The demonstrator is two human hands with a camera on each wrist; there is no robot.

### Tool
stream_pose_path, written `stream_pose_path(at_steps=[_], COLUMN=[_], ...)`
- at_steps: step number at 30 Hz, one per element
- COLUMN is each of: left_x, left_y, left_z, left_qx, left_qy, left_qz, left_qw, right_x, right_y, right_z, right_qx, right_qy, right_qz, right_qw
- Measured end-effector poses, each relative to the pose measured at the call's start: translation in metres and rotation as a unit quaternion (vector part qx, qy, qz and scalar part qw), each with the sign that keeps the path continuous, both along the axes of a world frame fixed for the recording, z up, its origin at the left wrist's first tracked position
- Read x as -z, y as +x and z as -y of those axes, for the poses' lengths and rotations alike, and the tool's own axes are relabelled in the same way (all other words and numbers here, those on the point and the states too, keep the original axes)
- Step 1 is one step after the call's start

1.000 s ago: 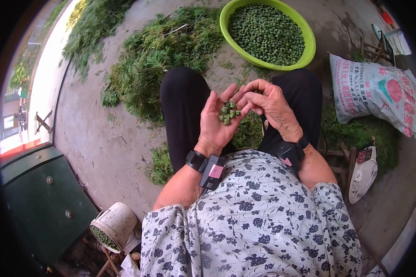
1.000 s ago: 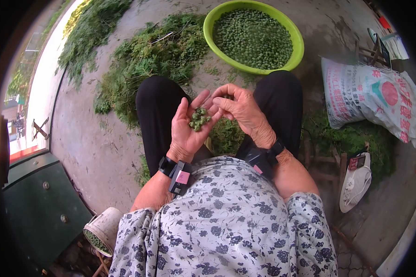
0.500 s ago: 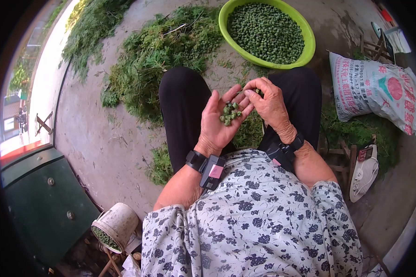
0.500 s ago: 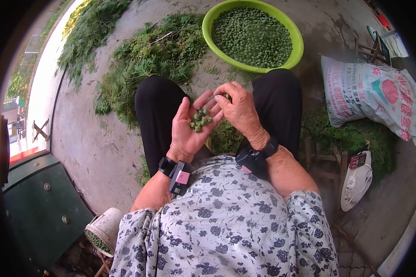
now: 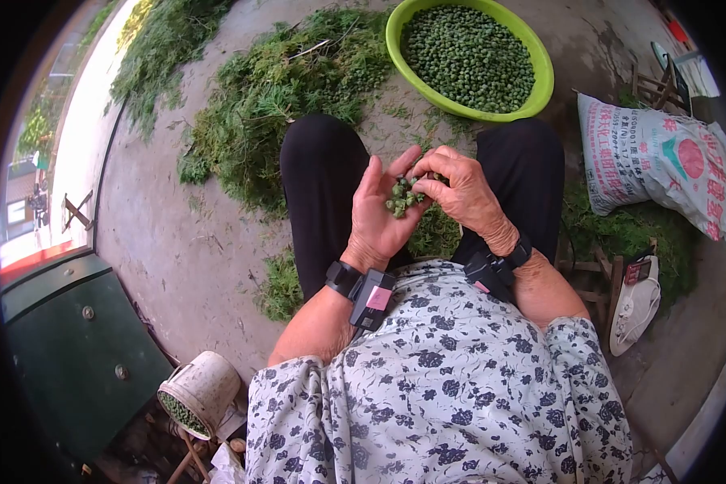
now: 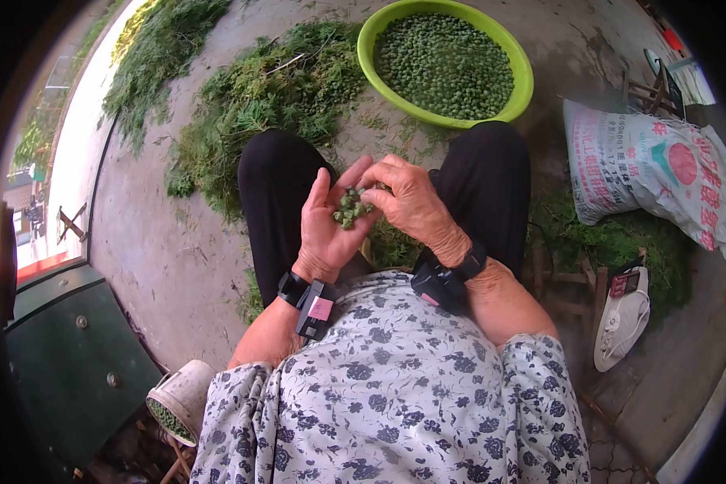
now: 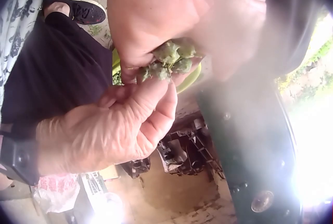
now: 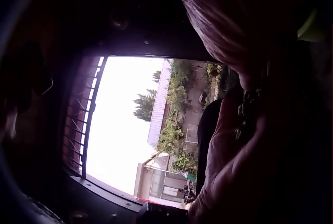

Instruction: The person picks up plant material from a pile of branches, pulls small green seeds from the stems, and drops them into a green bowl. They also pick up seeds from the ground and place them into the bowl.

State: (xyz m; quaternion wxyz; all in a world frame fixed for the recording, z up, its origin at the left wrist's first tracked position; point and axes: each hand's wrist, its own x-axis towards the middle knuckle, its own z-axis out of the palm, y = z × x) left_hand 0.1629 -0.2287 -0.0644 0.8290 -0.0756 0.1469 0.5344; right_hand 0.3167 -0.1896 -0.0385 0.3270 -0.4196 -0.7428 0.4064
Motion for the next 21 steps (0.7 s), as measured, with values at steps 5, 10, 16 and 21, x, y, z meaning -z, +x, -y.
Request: stream_pose_path(at_steps=[5, 10, 16, 21], left_x=[-0.013, -0.009, -0.009, 0.011], left_y=[0.004, 0.001, 0.003, -0.004], left_z=[-0.003, -0.002, -0.005, -0.002], left_qx=[-0.027, -0.041, -0.031, -0.029], left_qy=[-0.039, -0.032, -0.019, -0.014], left_qz=[-0.005, 0.009, -0.024, 0.007], left_qw=[0.999, 0.999, 0.999, 0.999], right_x=[-0.018, -0.005, -0.002, -0.011], right_y=[0.013, 0.014, 0.001, 0.008], right_z=[-0.007, -0.006, 0.005, -0.003], right_qx=[0.011, -0.028, -0.049, -0.011], right_qy=[-0.344, -0.304, -0.005, -0.327], right_qz=[-0.234, -0.226, 0.014, -0.161], right_qw=[0.909, 0.925, 0.999, 0.931])
